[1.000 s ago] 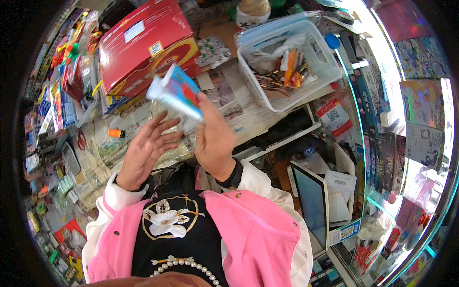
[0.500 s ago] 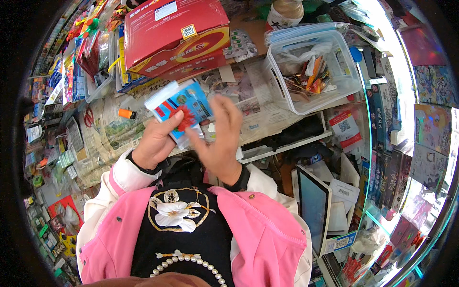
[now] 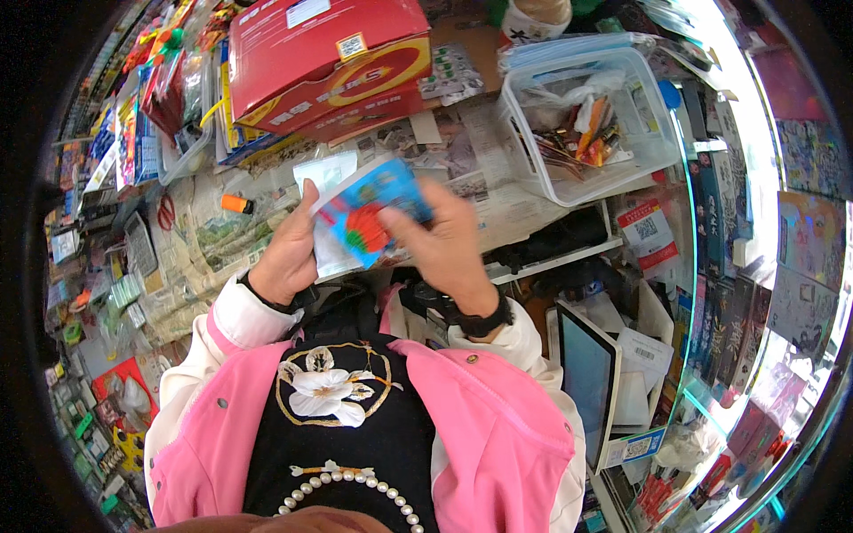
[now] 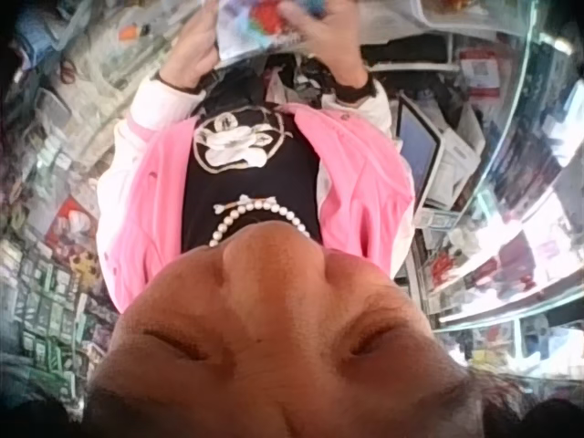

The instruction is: The person organizes items on a cluttered counter in a small shop. They handle a plastic-wrapped item, a doll, and a box of crayons, placing them into containers. They also wipe a yellow table with a cloth and move a calculator.

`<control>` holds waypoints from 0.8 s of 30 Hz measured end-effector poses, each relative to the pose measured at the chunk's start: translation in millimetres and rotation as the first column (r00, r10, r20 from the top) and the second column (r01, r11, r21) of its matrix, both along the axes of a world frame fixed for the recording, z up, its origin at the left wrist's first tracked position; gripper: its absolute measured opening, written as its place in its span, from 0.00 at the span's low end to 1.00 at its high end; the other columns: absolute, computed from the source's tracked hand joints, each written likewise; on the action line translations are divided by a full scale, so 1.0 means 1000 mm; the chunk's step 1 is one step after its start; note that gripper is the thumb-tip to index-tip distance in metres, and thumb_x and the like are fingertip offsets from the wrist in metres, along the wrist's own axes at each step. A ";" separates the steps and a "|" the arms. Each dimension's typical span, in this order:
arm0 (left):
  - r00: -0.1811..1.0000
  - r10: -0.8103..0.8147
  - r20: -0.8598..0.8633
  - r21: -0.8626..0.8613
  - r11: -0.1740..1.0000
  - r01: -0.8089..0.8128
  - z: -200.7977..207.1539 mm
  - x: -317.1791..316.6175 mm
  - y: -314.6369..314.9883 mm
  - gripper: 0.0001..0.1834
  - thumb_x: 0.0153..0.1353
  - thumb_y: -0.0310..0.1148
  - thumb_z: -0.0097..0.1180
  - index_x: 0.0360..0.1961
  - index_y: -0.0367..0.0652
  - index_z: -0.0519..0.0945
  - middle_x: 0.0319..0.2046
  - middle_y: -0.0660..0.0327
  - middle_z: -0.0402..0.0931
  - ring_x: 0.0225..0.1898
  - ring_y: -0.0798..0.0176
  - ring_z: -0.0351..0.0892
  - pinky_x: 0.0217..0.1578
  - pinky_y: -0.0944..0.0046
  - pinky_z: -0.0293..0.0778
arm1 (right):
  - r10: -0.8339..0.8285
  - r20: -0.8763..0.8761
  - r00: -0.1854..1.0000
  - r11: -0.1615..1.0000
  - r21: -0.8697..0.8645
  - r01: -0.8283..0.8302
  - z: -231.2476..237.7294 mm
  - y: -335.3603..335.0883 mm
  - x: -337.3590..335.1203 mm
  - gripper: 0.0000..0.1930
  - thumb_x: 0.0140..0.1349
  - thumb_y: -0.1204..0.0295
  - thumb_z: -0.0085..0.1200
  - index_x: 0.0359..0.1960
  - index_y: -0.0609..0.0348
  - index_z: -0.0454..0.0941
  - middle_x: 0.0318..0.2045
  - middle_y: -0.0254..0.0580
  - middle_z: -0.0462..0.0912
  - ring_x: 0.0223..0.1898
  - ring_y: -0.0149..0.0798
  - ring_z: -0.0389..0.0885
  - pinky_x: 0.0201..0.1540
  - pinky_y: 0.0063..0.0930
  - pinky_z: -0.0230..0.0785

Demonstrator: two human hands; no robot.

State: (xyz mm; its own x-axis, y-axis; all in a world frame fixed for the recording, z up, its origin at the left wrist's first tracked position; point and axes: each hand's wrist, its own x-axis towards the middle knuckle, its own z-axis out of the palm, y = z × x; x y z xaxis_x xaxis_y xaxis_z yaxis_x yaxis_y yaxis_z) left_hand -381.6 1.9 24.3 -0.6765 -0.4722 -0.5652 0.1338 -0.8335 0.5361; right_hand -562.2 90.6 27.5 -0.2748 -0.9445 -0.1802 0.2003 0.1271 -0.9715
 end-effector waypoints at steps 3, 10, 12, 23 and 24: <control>0.999 0.030 -0.039 0.029 0.999 -0.028 -0.003 -0.004 0.001 0.39 0.65 0.62 0.36 0.64 0.40 0.61 0.60 0.53 0.68 0.59 0.54 0.70 0.59 0.52 0.68 | 0.047 -0.077 0.996 0.996 -0.075 -0.053 -0.002 -0.004 0.006 0.07 0.60 0.73 0.59 0.35 0.62 0.76 0.23 0.25 0.72 0.27 0.21 0.66 0.29 0.20 0.64; 0.992 0.010 -0.128 0.099 0.995 0.003 -0.007 0.006 -0.008 0.40 0.65 0.65 0.31 0.60 0.39 0.64 0.42 0.46 0.78 0.42 0.49 0.82 0.41 0.54 0.80 | -0.198 0.225 0.954 0.980 0.024 0.198 -0.015 -0.002 -0.009 0.04 0.63 0.74 0.53 0.38 0.59 0.75 0.26 0.29 0.78 0.19 0.18 0.69 0.22 0.12 0.62; 0.997 0.030 -0.073 0.093 0.995 -0.023 -0.008 0.007 -0.008 0.39 0.66 0.63 0.30 0.60 0.39 0.64 0.42 0.45 0.78 0.42 0.50 0.82 0.41 0.53 0.80 | -0.154 0.175 0.973 0.988 0.026 0.152 -0.016 -0.001 -0.009 0.05 0.60 0.75 0.54 0.36 0.60 0.75 0.26 0.29 0.77 0.21 0.22 0.68 0.24 0.19 0.63; 0.998 0.066 -0.008 -0.058 0.996 -0.066 -0.019 0.018 0.006 0.28 0.71 0.50 0.40 0.60 0.39 0.66 0.53 0.55 0.74 0.54 0.56 0.75 0.56 0.55 0.70 | 0.060 -0.488 0.871 0.989 -0.090 -0.118 -0.024 -0.007 0.020 0.10 0.54 0.70 0.56 0.32 0.62 0.70 0.24 0.55 0.76 0.26 0.60 0.74 0.29 0.41 0.68; 1.000 0.021 -0.023 -0.089 0.996 -0.023 -0.019 0.021 0.007 0.26 0.70 0.48 0.43 0.59 0.38 0.66 0.53 0.55 0.74 0.53 0.57 0.76 0.55 0.55 0.71 | 0.044 -0.509 0.859 0.985 -0.119 -0.121 -0.023 -0.006 0.022 0.10 0.54 0.70 0.56 0.33 0.62 0.70 0.24 0.55 0.76 0.27 0.60 0.75 0.29 0.41 0.68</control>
State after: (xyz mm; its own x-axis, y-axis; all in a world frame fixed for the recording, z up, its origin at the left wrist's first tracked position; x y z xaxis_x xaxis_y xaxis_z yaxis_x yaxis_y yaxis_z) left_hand -360.9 8.9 5.3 -0.6774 -0.5350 -0.5049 0.1641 -0.7790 0.6052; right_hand -540.6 84.3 4.2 -0.2111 -0.9724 0.0989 -0.3257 -0.0255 -0.9451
